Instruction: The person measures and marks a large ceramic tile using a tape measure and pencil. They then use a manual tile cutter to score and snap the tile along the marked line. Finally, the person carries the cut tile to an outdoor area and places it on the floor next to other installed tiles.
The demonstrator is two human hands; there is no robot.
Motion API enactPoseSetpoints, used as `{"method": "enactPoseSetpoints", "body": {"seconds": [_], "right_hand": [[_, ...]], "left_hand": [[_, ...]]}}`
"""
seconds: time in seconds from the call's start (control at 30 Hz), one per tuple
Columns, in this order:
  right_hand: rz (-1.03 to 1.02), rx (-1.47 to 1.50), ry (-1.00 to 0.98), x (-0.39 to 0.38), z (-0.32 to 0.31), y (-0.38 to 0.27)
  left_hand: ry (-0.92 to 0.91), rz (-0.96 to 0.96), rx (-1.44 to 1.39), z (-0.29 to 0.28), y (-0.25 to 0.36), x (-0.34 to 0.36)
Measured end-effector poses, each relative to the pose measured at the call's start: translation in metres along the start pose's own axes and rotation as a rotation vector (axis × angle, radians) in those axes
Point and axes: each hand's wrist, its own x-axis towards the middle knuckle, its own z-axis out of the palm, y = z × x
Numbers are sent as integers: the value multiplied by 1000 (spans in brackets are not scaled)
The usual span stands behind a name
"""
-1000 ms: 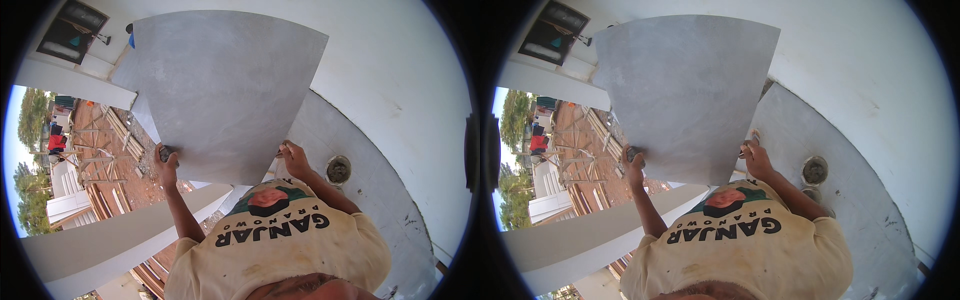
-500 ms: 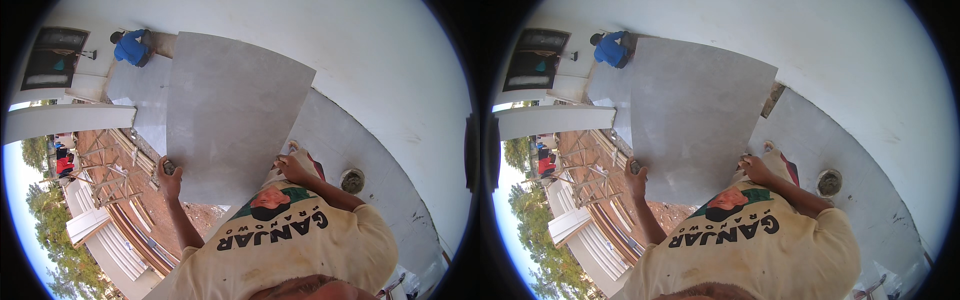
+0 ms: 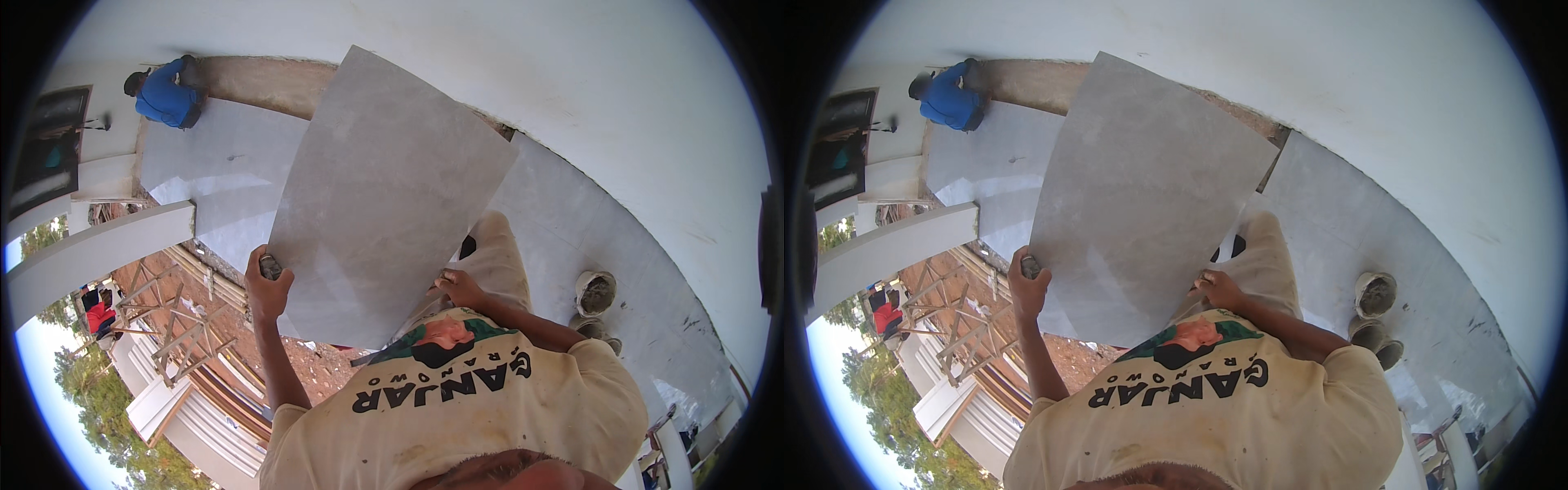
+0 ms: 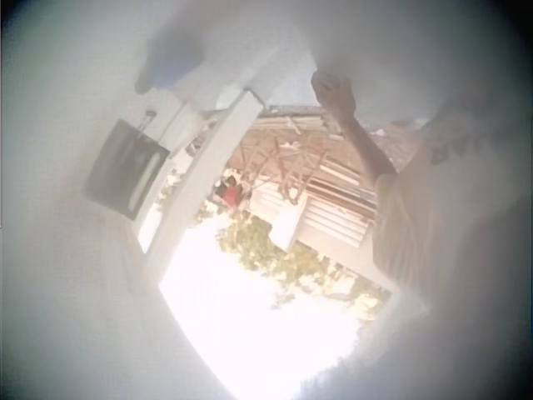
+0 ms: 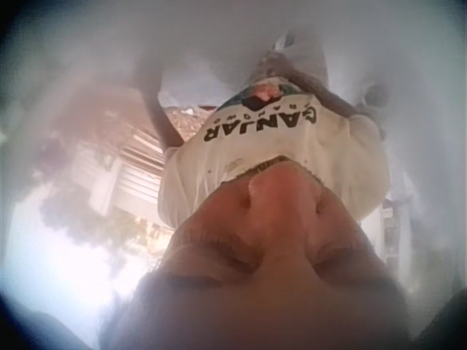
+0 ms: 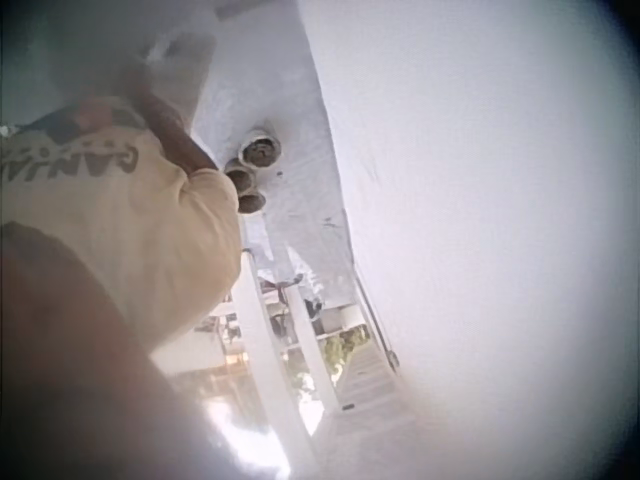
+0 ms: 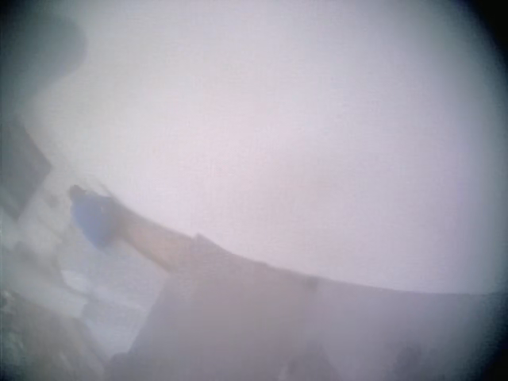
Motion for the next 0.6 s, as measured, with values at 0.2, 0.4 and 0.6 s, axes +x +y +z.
{"method": "enactPoseSetpoints", "body": {"seconds": [0.2,0.4,0.6], "right_hand": [[105,101,-70,117,-46,89],[46,143,-135,226,-109,147],[-42,-33,-210,327,-173,218]], "left_hand": [[-41,-26,79,111,-91,74],[-40,65,201,221,-132,142],[-5,76,262,310,-197,182]]}}
